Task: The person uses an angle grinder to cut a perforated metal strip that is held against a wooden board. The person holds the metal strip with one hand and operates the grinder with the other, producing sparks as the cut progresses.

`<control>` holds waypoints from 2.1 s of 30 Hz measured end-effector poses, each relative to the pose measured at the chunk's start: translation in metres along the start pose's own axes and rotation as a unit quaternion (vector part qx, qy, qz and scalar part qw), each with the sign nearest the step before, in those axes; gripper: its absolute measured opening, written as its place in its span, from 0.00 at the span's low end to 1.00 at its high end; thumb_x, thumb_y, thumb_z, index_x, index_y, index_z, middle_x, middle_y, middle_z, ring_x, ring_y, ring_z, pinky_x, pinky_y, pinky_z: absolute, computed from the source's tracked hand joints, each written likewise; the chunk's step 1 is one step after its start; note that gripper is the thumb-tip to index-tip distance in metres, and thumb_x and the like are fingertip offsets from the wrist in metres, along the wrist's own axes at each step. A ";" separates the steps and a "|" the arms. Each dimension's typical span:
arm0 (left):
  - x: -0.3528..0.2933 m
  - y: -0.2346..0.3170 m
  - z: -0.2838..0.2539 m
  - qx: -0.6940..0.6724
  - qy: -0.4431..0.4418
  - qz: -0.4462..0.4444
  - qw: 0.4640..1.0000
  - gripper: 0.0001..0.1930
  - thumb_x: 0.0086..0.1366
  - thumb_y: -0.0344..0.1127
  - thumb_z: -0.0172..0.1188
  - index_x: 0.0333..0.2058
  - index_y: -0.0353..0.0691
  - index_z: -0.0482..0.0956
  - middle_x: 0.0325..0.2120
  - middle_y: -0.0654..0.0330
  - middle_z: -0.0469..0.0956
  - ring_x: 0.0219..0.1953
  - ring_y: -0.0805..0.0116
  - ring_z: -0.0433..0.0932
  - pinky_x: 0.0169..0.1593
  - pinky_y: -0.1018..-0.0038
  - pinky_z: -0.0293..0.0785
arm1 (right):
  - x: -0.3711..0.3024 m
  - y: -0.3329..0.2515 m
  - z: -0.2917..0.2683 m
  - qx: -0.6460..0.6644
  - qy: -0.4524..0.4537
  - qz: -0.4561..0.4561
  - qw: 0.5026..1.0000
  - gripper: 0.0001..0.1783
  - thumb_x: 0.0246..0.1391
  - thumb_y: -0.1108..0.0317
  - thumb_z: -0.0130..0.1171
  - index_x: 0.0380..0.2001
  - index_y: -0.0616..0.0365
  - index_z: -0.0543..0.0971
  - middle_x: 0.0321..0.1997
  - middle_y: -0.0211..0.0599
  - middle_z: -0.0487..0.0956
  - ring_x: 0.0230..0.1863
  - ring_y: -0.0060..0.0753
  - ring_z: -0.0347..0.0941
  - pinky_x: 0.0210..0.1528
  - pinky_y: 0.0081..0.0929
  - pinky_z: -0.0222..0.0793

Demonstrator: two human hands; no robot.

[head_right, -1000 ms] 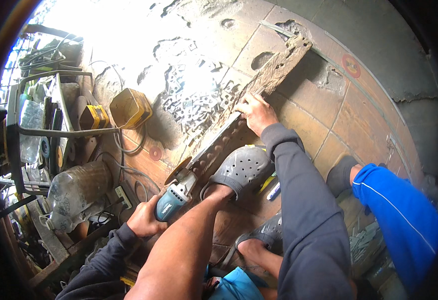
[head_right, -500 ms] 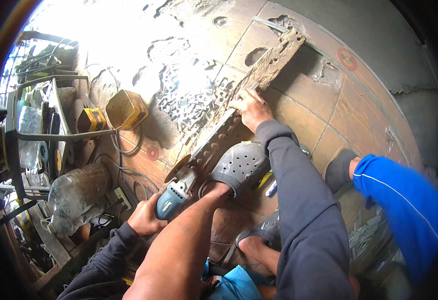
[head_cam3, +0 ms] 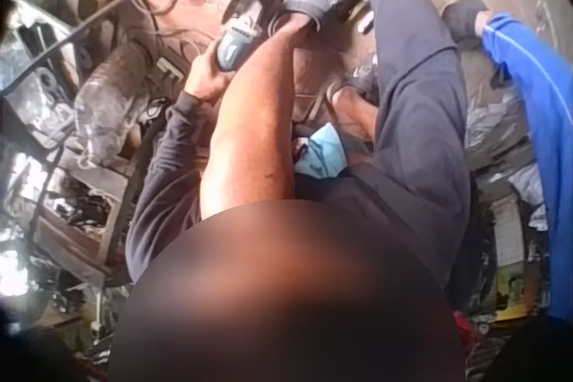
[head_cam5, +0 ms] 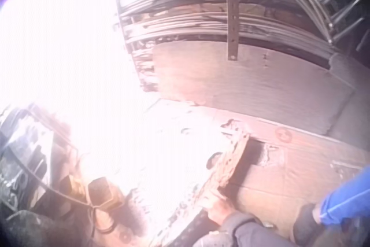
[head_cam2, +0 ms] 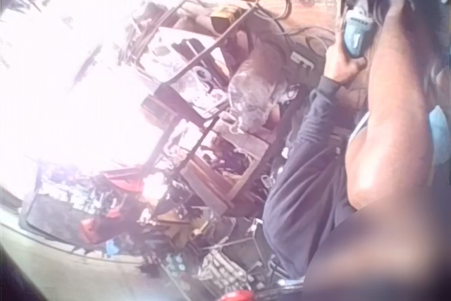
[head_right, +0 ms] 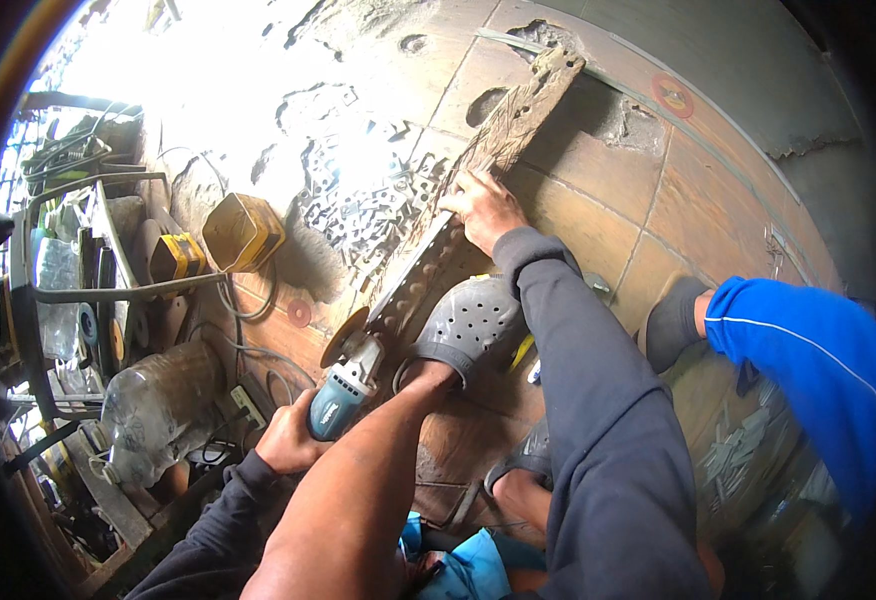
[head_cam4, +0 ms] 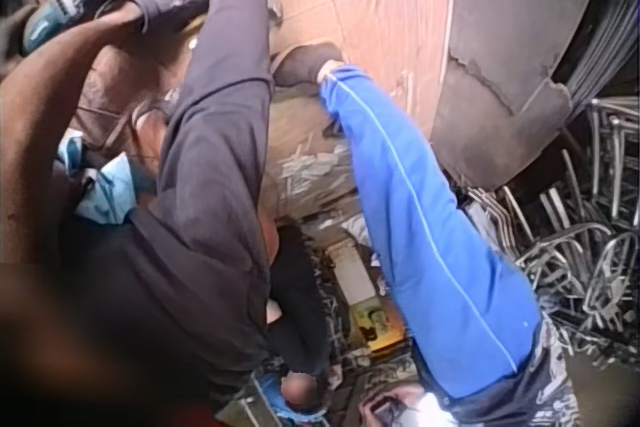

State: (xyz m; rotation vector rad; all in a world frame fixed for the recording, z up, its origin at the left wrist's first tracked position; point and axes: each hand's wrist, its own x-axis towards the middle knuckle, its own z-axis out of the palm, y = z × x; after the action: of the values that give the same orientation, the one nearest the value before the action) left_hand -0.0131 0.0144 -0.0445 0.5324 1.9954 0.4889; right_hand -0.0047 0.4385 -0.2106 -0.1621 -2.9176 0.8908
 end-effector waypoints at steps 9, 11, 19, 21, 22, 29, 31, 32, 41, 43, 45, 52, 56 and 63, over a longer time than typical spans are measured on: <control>-0.001 0.004 -0.001 0.014 0.003 0.007 1.000 0.43 0.46 0.41 0.75 0.60 0.29 0.72 0.40 0.33 0.84 0.47 0.33 0.85 0.52 0.53 0.81 | -0.001 0.001 0.003 -0.001 0.004 0.003 1.000 0.17 0.60 0.75 0.58 0.46 0.43 0.89 0.50 0.36 0.79 0.60 0.45 0.75 0.63 0.41 0.76; -0.001 0.004 0.002 0.006 0.011 0.007 1.000 0.43 0.46 0.41 0.75 0.60 0.29 0.72 0.40 0.32 0.84 0.47 0.32 0.84 0.52 0.52 0.81 | -0.001 0.001 0.005 -0.002 0.060 -0.026 0.998 0.17 0.52 0.78 0.64 0.44 0.47 0.90 0.45 0.35 0.78 0.51 0.45 0.76 0.55 0.41 0.77; 0.004 0.002 -0.002 0.030 0.007 0.004 1.000 0.43 0.46 0.41 0.75 0.60 0.29 0.72 0.38 0.32 0.84 0.46 0.31 0.84 0.51 0.51 0.81 | 0.001 0.002 0.004 0.004 -0.002 0.013 1.000 0.15 0.60 0.73 0.60 0.45 0.42 0.90 0.53 0.37 0.79 0.61 0.45 0.75 0.64 0.42 0.75; 0.006 0.003 -0.001 0.032 0.007 0.003 0.999 0.42 0.46 0.41 0.75 0.60 0.29 0.72 0.37 0.32 0.84 0.46 0.31 0.84 0.50 0.51 0.81 | 0.002 0.003 0.005 -0.001 0.002 0.011 1.000 0.15 0.60 0.73 0.60 0.45 0.42 0.90 0.53 0.37 0.79 0.61 0.45 0.75 0.64 0.42 0.75; 0.006 0.004 0.000 0.028 0.007 -0.001 1.000 0.42 0.46 0.41 0.75 0.60 0.29 0.72 0.37 0.32 0.83 0.45 0.31 0.84 0.50 0.51 0.81 | 0.001 0.003 0.005 -0.003 0.002 0.009 1.000 0.15 0.60 0.73 0.60 0.45 0.42 0.90 0.54 0.37 0.79 0.61 0.45 0.75 0.64 0.42 0.75; 0.006 0.002 0.003 0.034 0.009 -0.018 0.999 0.40 0.46 0.41 0.76 0.57 0.27 0.73 0.36 0.31 0.83 0.45 0.31 0.85 0.50 0.51 0.81 | 0.002 0.005 0.009 0.004 0.008 0.013 1.000 0.16 0.60 0.73 0.60 0.45 0.42 0.90 0.55 0.37 0.80 0.61 0.46 0.76 0.64 0.42 0.75; 0.007 0.001 0.002 0.038 0.005 -0.023 0.999 0.40 0.46 0.41 0.76 0.56 0.26 0.73 0.36 0.31 0.83 0.45 0.32 0.85 0.50 0.51 0.81 | 0.002 0.005 0.009 0.009 -0.003 0.020 1.000 0.16 0.60 0.73 0.60 0.45 0.42 0.90 0.55 0.36 0.80 0.61 0.45 0.75 0.64 0.42 0.75; 0.008 0.000 0.002 0.041 0.003 -0.027 0.999 0.40 0.46 0.41 0.76 0.56 0.25 0.73 0.36 0.31 0.83 0.45 0.32 0.85 0.50 0.51 0.81 | 0.002 0.006 0.009 0.007 -0.002 0.021 1.000 0.16 0.60 0.72 0.60 0.45 0.41 0.90 0.55 0.36 0.80 0.61 0.45 0.75 0.65 0.42 0.75; 0.015 -0.003 0.003 0.019 0.009 -0.017 1.000 0.38 0.45 0.41 0.75 0.53 0.23 0.75 0.35 0.32 0.84 0.44 0.36 0.87 0.51 0.54 0.81 | 0.003 0.004 0.009 0.002 0.004 0.019 1.000 0.15 0.60 0.72 0.61 0.46 0.40 0.89 0.55 0.35 0.80 0.61 0.45 0.75 0.65 0.42 0.75; 0.016 -0.005 0.003 0.018 0.007 -0.021 1.000 0.38 0.45 0.41 0.75 0.53 0.23 0.75 0.36 0.32 0.84 0.44 0.36 0.87 0.51 0.55 0.81 | 0.003 0.004 0.009 -0.005 0.000 0.022 1.000 0.15 0.60 0.73 0.61 0.46 0.41 0.89 0.55 0.35 0.80 0.61 0.45 0.75 0.65 0.42 0.75; 0.016 -0.006 0.003 0.018 0.006 -0.024 1.000 0.38 0.45 0.41 0.75 0.53 0.23 0.75 0.36 0.31 0.84 0.45 0.36 0.87 0.51 0.55 0.81 | 0.003 0.004 0.010 0.001 -0.007 0.027 1.000 0.16 0.61 0.73 0.61 0.46 0.41 0.89 0.56 0.36 0.80 0.62 0.45 0.75 0.65 0.42 0.75; 0.016 -0.011 0.001 0.024 -0.001 -0.030 0.999 0.39 0.45 0.41 0.75 0.54 0.23 0.75 0.35 0.31 0.84 0.44 0.35 0.87 0.51 0.55 0.81 | 0.002 0.005 0.016 -0.003 0.052 0.002 0.999 0.17 0.55 0.77 0.64 0.45 0.45 0.90 0.50 0.34 0.81 0.55 0.45 0.76 0.60 0.40 0.78; 0.015 -0.014 0.001 0.031 -0.001 -0.027 0.999 0.39 0.45 0.41 0.75 0.54 0.23 0.75 0.35 0.31 0.84 0.43 0.34 0.86 0.50 0.54 0.81 | 0.004 0.005 0.016 0.000 0.036 0.010 0.999 0.17 0.58 0.75 0.62 0.46 0.42 0.90 0.53 0.35 0.80 0.58 0.45 0.75 0.62 0.41 0.76; 0.022 -0.004 -0.002 0.018 -0.003 -0.020 1.000 0.39 0.45 0.40 0.74 0.55 0.24 0.75 0.35 0.32 0.84 0.44 0.36 0.87 0.52 0.55 0.81 | 0.004 0.002 0.015 -0.009 0.035 0.011 0.999 0.16 0.59 0.74 0.61 0.46 0.43 0.90 0.54 0.36 0.80 0.59 0.46 0.75 0.64 0.42 0.75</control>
State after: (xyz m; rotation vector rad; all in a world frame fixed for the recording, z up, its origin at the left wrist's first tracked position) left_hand -0.0253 0.0229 -0.0613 0.5151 2.0095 0.4269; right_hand -0.0103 0.4327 -0.2240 -0.2213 -2.8644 0.8442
